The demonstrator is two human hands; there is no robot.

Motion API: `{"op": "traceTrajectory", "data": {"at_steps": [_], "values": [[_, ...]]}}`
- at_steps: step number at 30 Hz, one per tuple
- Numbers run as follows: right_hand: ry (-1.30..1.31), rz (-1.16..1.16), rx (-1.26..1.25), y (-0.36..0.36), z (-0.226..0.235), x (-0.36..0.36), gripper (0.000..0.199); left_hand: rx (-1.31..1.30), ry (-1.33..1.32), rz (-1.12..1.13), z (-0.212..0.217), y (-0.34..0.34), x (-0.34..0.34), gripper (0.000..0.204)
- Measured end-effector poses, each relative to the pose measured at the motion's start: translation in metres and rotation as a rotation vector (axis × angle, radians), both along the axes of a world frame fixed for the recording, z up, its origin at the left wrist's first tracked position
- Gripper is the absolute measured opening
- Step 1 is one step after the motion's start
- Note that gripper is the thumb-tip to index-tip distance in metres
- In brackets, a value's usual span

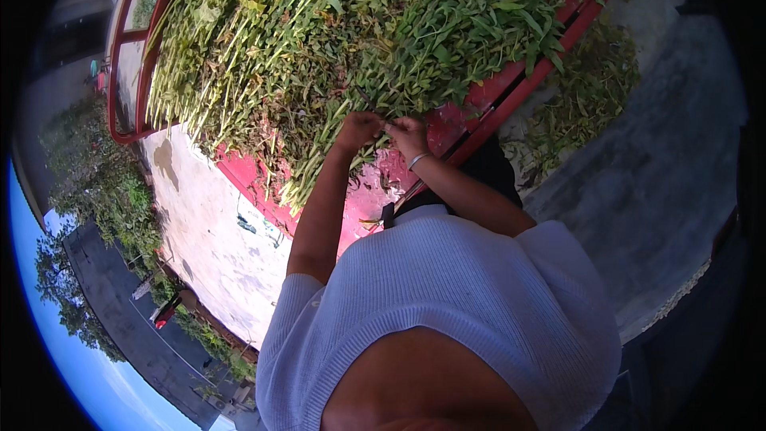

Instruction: The person stands at the back of a red utility vehicle and sorts through a large pile of green leafy plants. They pick up individual stems, inspect them, and place them back onto the pile or into a different section. The person occasionally uses a pair of shears to cut stems.

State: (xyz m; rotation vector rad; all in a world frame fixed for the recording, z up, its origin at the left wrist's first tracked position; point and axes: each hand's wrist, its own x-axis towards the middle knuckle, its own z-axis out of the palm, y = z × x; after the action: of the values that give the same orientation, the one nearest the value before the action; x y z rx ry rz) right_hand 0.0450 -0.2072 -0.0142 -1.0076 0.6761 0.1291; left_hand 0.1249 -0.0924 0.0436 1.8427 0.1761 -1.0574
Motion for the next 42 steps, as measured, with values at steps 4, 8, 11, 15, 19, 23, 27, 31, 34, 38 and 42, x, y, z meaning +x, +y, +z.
{"op": "traceTrajectory", "data": {"at_steps": [4,8,11,15,19,23,27,31,34,38,42], "values": [[-0.259,0.032,-0.186,-0.004,-0.006,-0.007,0.005,-0.021,0.097,0.042,-0.005,0.000,0.002,0.012],[-0.409,0.251,-0.437,-0.022,-0.011,-0.007,0.006,-0.007,0.072,0.064,-0.008,-0.002,0.003,0.013],[-0.350,0.211,-0.236,-0.019,-0.007,-0.008,0.003,0.076,-0.138,-0.043,-0.009,-0.002,0.001,0.009],[-0.195,0.208,-0.064,-0.021,-0.025,-0.003,0.007,0.295,-0.802,-0.425,-0.011,0.000,-0.006,0.011],[-0.251,0.340,-0.388,-0.011,-0.042,0.003,0.019,0.359,-1.003,-0.289,-0.003,-0.020,-0.026,0.010],[-0.127,0.522,-0.027,-0.026,-0.035,0.013,0.022,0.250,-0.947,-0.017,-0.013,-0.026,-0.042,0.008],[-0.109,0.551,0.050,-0.039,-0.012,0.016,0.019,0.267,-0.751,0.076,-0.014,-0.024,-0.043,0.012],[-0.467,0.473,-0.603,-0.042,-0.003,0.012,0.020,0.293,-0.891,-0.123,-0.009,-0.017,-0.034,0.013],[-0.520,0.535,-1.088,-0.044,0.003,0.011,0.008,0.314,-1.007,-0.328,0.010,-0.020,-0.023,0.012],[-0.409,0.675,-1.197,-0.048,0.041,0.002,0.012,0.354,-0.921,-0.407,0.021,-0.013,-0.019,0.012],[0.024,0.481,-0.452,-0.035,-0.022,-0.018,0.012,0.372,-0.923,-0.402,0.004,-0.007,-0.022,0.011]]}}
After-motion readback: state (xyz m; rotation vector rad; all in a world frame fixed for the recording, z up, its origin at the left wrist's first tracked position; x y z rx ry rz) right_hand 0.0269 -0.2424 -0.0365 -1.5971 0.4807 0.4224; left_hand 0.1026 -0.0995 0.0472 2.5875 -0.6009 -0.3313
